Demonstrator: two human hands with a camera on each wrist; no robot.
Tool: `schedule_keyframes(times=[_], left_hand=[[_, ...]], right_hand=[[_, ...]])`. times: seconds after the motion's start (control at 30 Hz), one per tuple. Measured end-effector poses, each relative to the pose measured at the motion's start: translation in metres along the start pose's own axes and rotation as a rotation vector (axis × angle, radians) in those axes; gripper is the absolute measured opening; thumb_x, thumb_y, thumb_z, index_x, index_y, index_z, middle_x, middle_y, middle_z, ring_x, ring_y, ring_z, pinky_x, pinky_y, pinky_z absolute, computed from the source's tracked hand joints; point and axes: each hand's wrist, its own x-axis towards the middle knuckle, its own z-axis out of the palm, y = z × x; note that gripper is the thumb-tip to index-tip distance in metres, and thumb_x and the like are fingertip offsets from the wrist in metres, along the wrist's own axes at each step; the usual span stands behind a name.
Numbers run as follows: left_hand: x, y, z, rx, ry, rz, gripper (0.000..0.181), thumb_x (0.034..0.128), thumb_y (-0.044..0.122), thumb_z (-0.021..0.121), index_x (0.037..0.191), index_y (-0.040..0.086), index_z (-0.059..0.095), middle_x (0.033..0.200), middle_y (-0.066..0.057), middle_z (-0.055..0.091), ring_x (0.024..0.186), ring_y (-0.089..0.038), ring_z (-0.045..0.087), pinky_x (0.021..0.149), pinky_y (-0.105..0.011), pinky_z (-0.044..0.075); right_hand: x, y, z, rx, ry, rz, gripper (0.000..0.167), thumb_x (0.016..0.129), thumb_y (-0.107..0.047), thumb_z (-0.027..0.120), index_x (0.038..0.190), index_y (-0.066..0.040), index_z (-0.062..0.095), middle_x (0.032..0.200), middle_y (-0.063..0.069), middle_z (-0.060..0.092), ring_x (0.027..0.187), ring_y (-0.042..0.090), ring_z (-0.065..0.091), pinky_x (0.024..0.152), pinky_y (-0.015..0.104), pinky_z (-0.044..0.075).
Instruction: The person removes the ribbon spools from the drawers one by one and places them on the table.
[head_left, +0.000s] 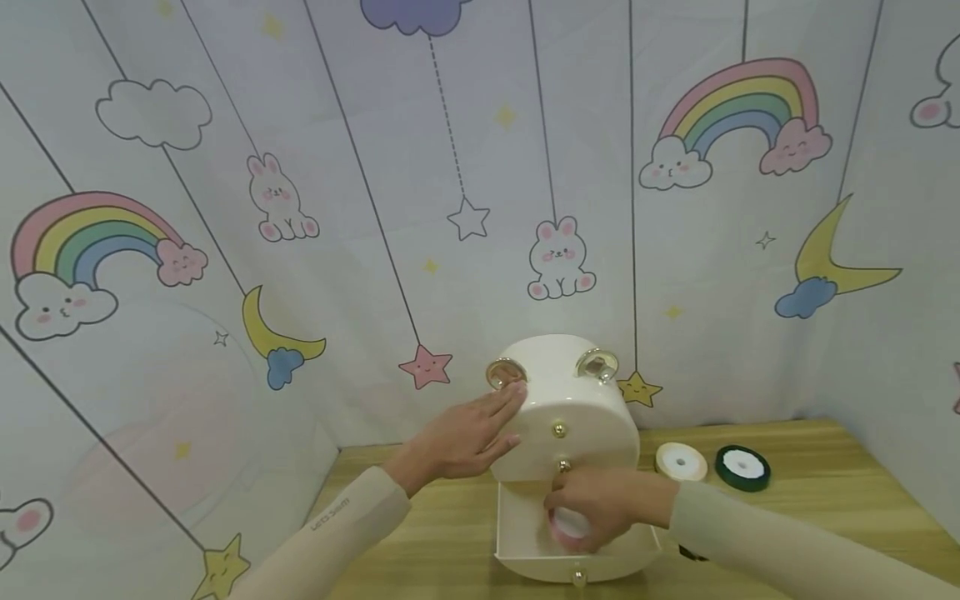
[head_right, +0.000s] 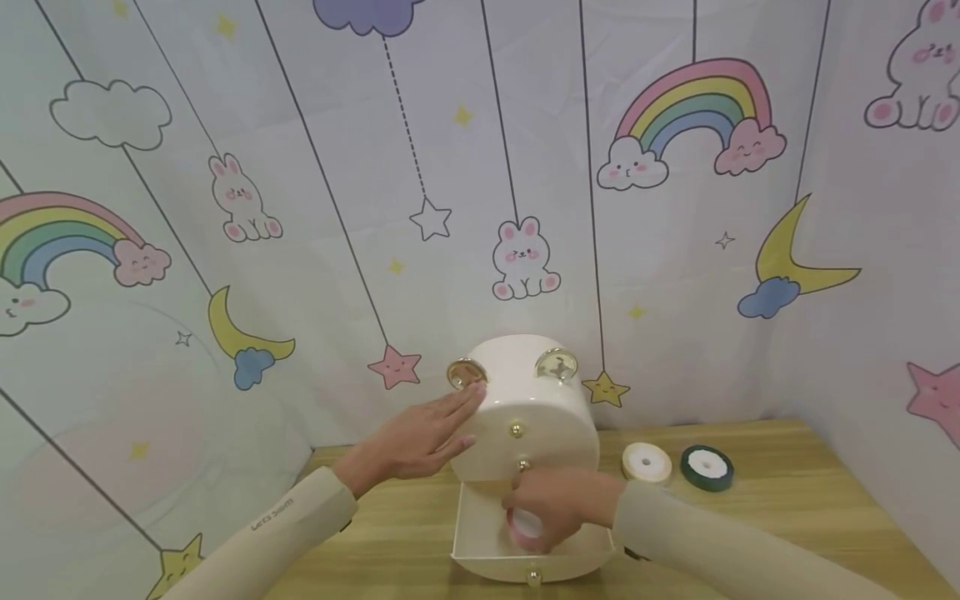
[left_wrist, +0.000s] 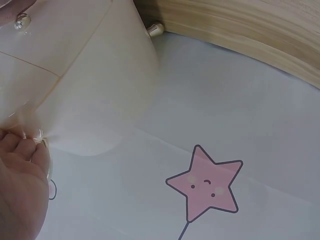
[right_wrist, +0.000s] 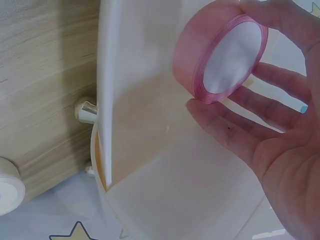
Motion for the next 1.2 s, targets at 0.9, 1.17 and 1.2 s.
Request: schedule_keyframes(times=[0.9, 1.17, 1.2], left_hand=[[0.001, -0.002, -0.001, -0.010, 0.009, -0.009, 0.073, 0.1129, 0.047, 0.035, 0.169, 0.006, 0.013, 0.178, -0.010, 0.016, 0.164, -0.026, 0.024, 0.131, -0.041, 0.031], [0.001, 0.000, 0.001, 0.013, -0.008, -0.018, 0.073, 0.1131, 0.049, 0.033, 0.169, 0.006, 0.012, 0.178, -0.010, 0.014, 0.164, -0.025, 0.024, 0.131, -0.040, 0.030], [0.000, 0.000, 0.001, 0.016, -0.006, -0.018, 0.074, 0.1131, 0.049, 0.032, 0.169, 0.006, 0.012, 0.178, -0.010, 0.014, 0.164, -0.025, 0.024, 0.131, -0.040, 0.031]], right_hand=[[-0.070, 0.006, -0.038, 0.217, 0.165, 0.244, 0.052, 0.083, -0.033, 0.087, 0.128, -0.013, 0.069, 0.119, -0.004, 0.066, 0.098, 0.007, 0.066, 0.080, 0.027, 0.061], [-0.085, 0.004, -0.036, 0.213, 0.269, 0.257, 0.041, 0.089, -0.039, 0.083, 0.123, -0.021, 0.069, 0.115, -0.008, 0.068, 0.096, 0.006, 0.068, 0.075, 0.026, 0.060], [-0.087, 0.003, -0.037, 0.221, 0.264, 0.275, 0.042, 0.088, -0.039, 0.084, 0.124, -0.022, 0.069, 0.117, -0.008, 0.069, 0.097, 0.007, 0.068, 0.076, 0.027, 0.061]])
